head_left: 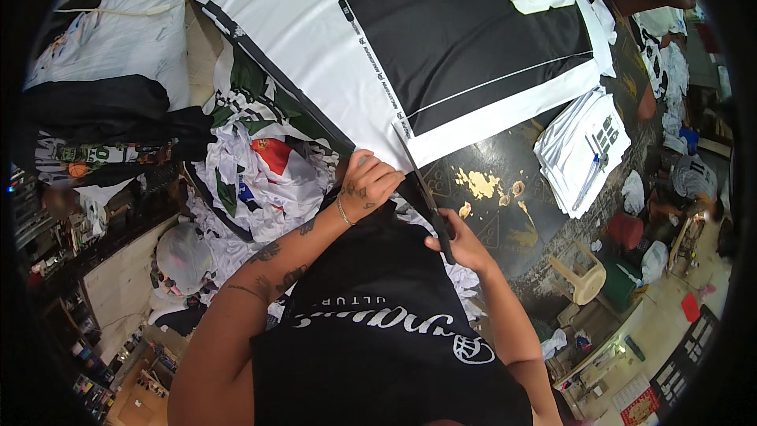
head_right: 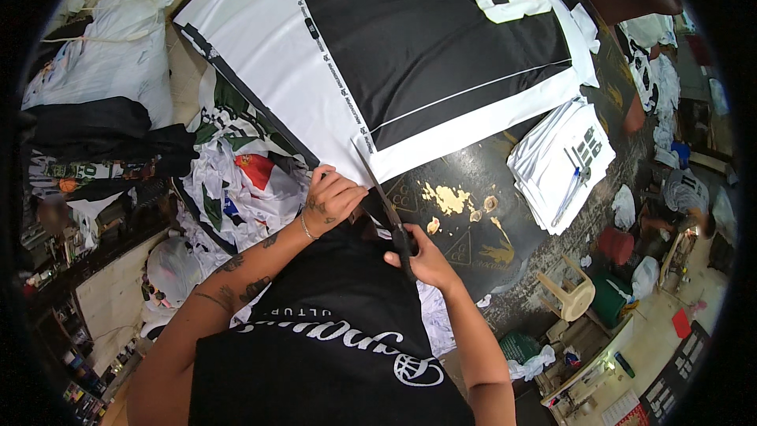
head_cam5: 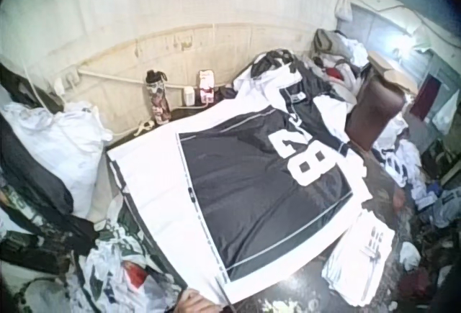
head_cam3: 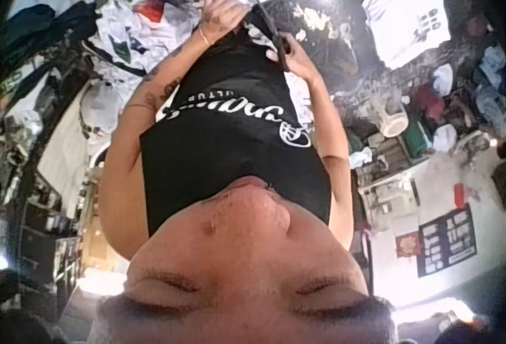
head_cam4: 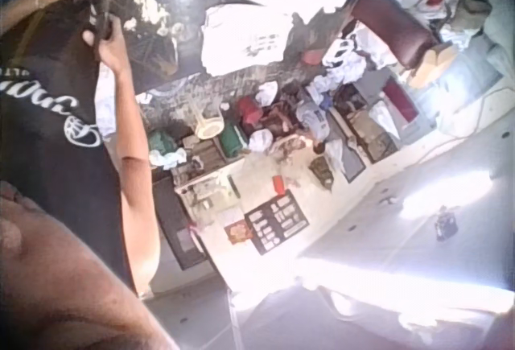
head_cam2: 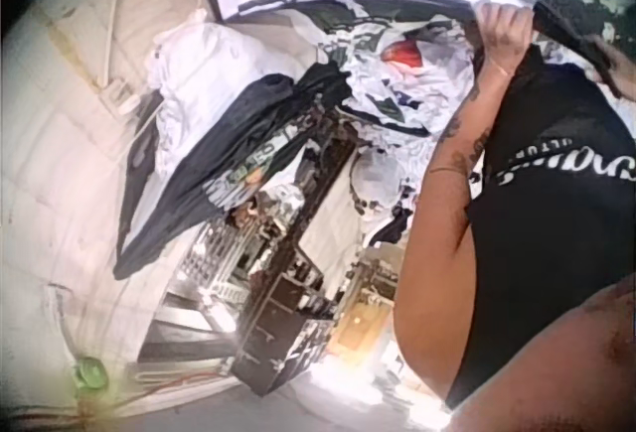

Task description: The person lays out a black and white jersey on a cluttered worktable, smooths it, and uses large shears to cut along the side seam. They then handle a white sheet with green and red patches, cut it, and return to cutting another jersey. Finally, they cut a large white transfer sheet marked with numbers.

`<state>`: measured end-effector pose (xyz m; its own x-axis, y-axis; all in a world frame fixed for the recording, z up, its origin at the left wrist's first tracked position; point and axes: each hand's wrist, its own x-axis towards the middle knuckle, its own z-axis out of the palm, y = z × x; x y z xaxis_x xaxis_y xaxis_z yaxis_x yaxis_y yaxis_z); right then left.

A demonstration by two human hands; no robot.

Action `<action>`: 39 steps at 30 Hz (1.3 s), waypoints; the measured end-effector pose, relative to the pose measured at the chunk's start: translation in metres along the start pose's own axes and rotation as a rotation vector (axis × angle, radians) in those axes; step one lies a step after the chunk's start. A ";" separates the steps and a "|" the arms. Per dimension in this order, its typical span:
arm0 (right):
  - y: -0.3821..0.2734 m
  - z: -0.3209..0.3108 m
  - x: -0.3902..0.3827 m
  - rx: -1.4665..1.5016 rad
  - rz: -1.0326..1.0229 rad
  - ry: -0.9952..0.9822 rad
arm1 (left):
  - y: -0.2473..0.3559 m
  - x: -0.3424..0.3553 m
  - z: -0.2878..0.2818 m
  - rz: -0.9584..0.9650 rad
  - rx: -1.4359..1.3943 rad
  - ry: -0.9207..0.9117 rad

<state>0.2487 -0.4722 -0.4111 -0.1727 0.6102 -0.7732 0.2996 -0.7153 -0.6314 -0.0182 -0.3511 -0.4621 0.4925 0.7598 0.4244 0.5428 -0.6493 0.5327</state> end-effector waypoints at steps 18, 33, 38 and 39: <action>-0.084 0.009 0.049 -0.019 0.139 0.067 | -0.011 -0.018 0.002 -0.071 -0.293 -0.113; -0.162 0.017 0.123 -0.017 0.074 0.104 | -0.049 -0.033 0.005 -0.020 -0.518 -0.271; -0.194 0.016 0.140 -0.063 0.013 0.077 | -0.058 -0.017 -0.007 0.045 -0.564 -0.292; -0.200 0.016 0.144 -0.087 0.023 0.122 | -0.064 -0.009 -0.014 0.043 -0.610 -0.297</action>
<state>0.1487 -0.2474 -0.3971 -0.0508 0.6344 -0.7713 0.3833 -0.7008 -0.6016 -0.0672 -0.3157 -0.4896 0.7185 0.6358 0.2819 0.0804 -0.4785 0.8744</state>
